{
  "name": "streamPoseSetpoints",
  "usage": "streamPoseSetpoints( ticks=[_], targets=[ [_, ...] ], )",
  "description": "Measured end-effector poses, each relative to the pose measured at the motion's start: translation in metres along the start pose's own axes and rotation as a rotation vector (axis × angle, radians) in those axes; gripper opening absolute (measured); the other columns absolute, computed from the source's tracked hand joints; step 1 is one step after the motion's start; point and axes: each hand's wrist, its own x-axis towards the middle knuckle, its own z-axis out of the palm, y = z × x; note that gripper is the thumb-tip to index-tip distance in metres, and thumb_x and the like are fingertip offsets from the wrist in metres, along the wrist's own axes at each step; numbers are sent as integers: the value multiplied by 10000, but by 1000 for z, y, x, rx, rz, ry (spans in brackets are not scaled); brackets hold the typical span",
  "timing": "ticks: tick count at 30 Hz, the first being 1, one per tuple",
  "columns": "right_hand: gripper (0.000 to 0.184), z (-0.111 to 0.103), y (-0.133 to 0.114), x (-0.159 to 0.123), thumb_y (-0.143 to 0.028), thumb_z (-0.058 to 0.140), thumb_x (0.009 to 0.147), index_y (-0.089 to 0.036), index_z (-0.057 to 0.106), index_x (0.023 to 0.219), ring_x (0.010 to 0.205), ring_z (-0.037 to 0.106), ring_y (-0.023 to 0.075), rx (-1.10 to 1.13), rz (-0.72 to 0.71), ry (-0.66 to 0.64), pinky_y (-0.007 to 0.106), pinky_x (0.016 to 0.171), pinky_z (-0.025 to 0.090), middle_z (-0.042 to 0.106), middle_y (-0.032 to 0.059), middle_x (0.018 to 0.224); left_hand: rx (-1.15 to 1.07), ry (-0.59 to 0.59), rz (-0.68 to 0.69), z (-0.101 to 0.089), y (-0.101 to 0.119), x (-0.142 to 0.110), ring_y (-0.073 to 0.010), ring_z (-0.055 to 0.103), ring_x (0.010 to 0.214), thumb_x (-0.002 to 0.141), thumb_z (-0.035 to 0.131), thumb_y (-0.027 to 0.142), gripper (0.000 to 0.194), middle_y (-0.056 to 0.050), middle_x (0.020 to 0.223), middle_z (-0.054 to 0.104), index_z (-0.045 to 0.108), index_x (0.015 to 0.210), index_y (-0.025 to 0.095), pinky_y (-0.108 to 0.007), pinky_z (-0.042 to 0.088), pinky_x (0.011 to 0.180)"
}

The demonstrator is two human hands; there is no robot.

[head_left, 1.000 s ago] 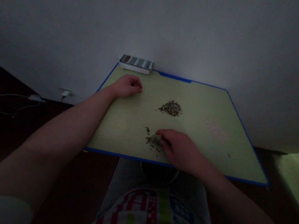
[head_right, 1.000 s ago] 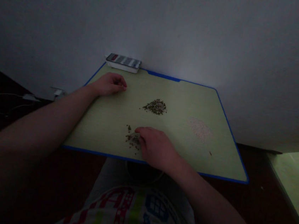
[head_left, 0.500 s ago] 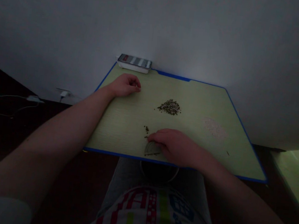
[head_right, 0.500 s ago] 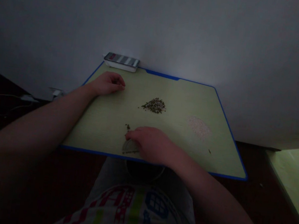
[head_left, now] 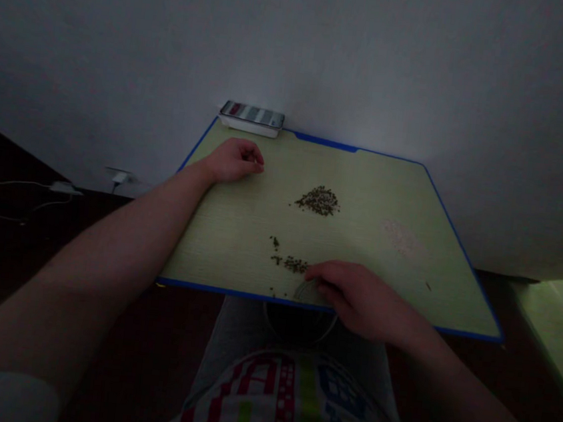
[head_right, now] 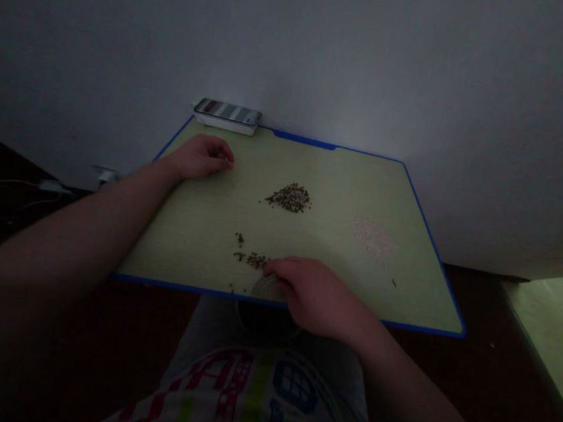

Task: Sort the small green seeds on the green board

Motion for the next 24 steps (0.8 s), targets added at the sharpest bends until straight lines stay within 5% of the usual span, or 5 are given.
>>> streamPoseSetpoints(
  ticks=[6,15,24],
  targets=[
    [322,-7,-5,6,-121,498,917,-188,696,1163,1026,690,224,17,-39,7,343,904,503,752,85,1126,-19,-2,-12,0,0,0,-86,438,541,664,711,252,155,33,569,506,651,760,147,-239,319,533],
    [355,4,-51,86,-98,515,896,-238,675,1181,967,674,218,-171,-361,-167,321,825,470,744,67,1083,-5,-15,-18,-2,2,-1,-89,431,534,663,706,281,166,36,559,500,648,758,158,-238,318,523],
    [354,-7,-37,50,-65,520,882,-215,713,1138,968,684,229,-109,-235,-247,325,820,476,752,80,1072,-6,-11,-17,-2,3,-2,-85,430,529,666,707,270,160,40,550,497,646,761,157,-236,324,529]
  ],
)
